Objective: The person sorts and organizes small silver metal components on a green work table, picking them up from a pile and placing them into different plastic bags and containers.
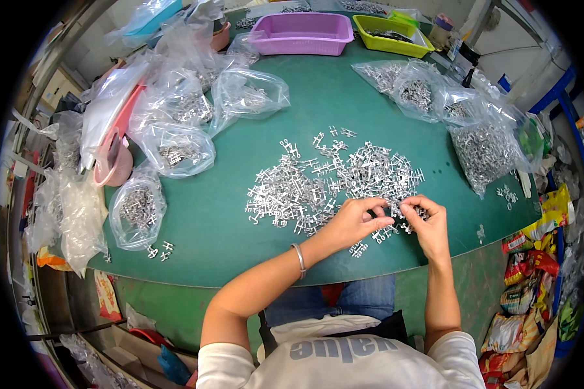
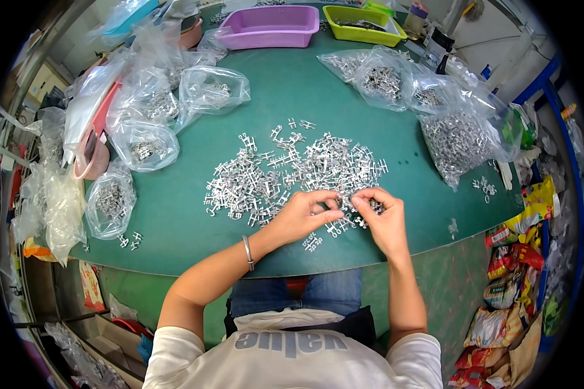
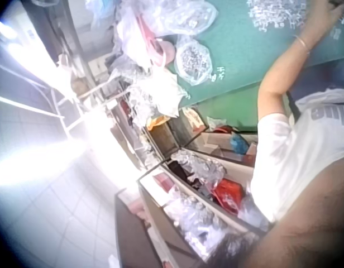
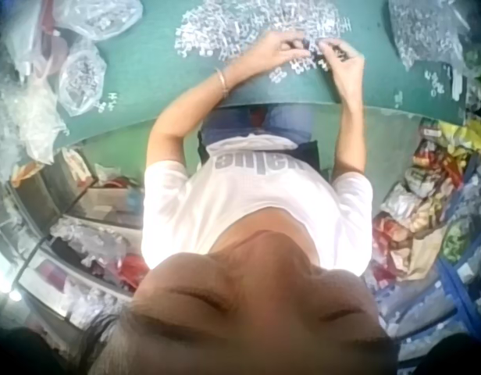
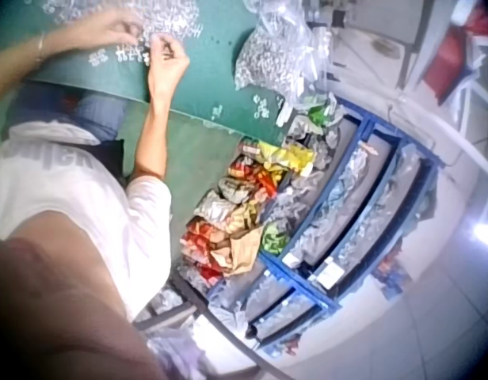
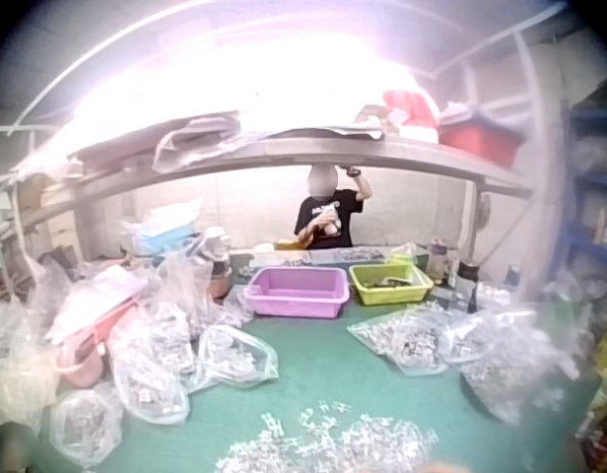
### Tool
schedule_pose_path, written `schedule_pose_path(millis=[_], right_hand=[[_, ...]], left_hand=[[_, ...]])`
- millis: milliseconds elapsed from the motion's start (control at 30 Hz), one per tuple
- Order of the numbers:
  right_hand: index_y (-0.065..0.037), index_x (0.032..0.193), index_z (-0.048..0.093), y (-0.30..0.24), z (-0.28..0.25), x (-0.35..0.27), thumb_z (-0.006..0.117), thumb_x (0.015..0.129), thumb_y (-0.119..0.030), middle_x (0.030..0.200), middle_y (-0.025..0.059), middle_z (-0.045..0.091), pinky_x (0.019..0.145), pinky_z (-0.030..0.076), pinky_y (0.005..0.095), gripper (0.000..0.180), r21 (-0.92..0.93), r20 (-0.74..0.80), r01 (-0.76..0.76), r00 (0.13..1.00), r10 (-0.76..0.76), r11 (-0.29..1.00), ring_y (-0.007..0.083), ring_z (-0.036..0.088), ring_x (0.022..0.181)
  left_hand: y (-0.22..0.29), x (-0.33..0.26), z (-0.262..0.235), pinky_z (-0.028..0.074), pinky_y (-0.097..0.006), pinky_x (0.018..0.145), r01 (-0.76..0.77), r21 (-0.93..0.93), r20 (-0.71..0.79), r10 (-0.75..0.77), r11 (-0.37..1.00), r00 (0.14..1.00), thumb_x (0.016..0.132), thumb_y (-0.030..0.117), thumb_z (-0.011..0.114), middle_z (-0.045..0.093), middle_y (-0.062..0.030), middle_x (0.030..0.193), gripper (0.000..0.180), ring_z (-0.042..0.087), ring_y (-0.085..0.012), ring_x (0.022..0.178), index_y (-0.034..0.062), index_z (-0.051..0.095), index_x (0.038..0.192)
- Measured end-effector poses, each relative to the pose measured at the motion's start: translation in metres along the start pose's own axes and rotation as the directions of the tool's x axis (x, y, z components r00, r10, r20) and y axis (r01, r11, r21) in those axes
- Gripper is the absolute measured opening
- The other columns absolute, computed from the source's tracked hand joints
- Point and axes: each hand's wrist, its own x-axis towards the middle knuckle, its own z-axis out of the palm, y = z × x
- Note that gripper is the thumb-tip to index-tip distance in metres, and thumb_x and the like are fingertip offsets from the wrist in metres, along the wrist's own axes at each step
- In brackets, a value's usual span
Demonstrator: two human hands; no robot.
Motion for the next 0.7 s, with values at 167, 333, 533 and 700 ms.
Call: schedule_pose_path(millis=[167, 333, 533, 700], right_hand=[[0.004, 0.082, 0.064, -0.001, 0.015, 0.002, 0.065, 0.076, -0.002, 0.073, 0.0027, 0.055, 0.061, 0.039, 0.0223, 0.008, -0.056, -0.049, 0.226, 0.972, -0.229, 0.972, 0.0086, 0.048, 0.068], [0.002, 0.093, 0.064, 0.002, 0.016, 0.001, 0.065, 0.078, -0.002, 0.071, -0.0016, 0.051, 0.056, 0.037, 0.0190, 0.016, 0.059, -0.043, 0.167, 0.985, -0.165, 0.984, 0.0060, 0.046, 0.064], [-0.002, 0.103, 0.063, 0.001, 0.011, 0.005, 0.061, 0.085, -0.014, 0.068, -0.0045, 0.050, 0.041, 0.026, 0.0160, 0.021, 0.227, 0.071, -0.153, 0.987, 0.141, 0.962, 0.0004, 0.039, 0.052], [-0.001, 0.096, 0.062, 0.006, 0.008, 0.009, 0.056, 0.089, -0.019, 0.065, -0.0010, 0.052, 0.038, 0.029, 0.0167, 0.021, 0.423, 0.255, -0.342, 0.933, 0.252, 0.839, 0.0031, 0.043, 0.049]], left_hand=[[-0.013, 0.003, 0.003, 0.047, -0.019, 0.062, 0.005, -0.368, 0.007, -0.002, 0.930, 1.000, 0.086, 0.005, 0.058, 0.063, -0.0077, 0.084, 0.013, 0.061, -0.0078, 0.075, -0.0044, 0.058, 0.095], [-0.012, 0.002, 0.002, 0.046, -0.018, 0.061, -0.010, -0.367, -0.066, -0.016, 0.930, 0.998, 0.086, 0.005, 0.057, 0.061, -0.0043, 0.081, 0.013, 0.059, -0.0057, 0.073, -0.0048, 0.057, 0.095], [-0.010, 0.001, 0.001, 0.042, -0.017, 0.054, 0.012, -0.208, -0.073, -0.028, 0.978, 0.997, 0.085, 0.006, 0.059, 0.056, -0.0010, 0.076, 0.013, 0.055, -0.0031, 0.067, -0.0042, 0.057, 0.092], [-0.010, 0.000, -0.001, 0.044, -0.019, 0.057, 0.003, -0.227, -0.014, -0.006, 0.974, 1.000, 0.085, 0.005, 0.058, 0.056, -0.0017, 0.076, 0.012, 0.055, -0.0045, 0.067, -0.0041, 0.056, 0.092]])
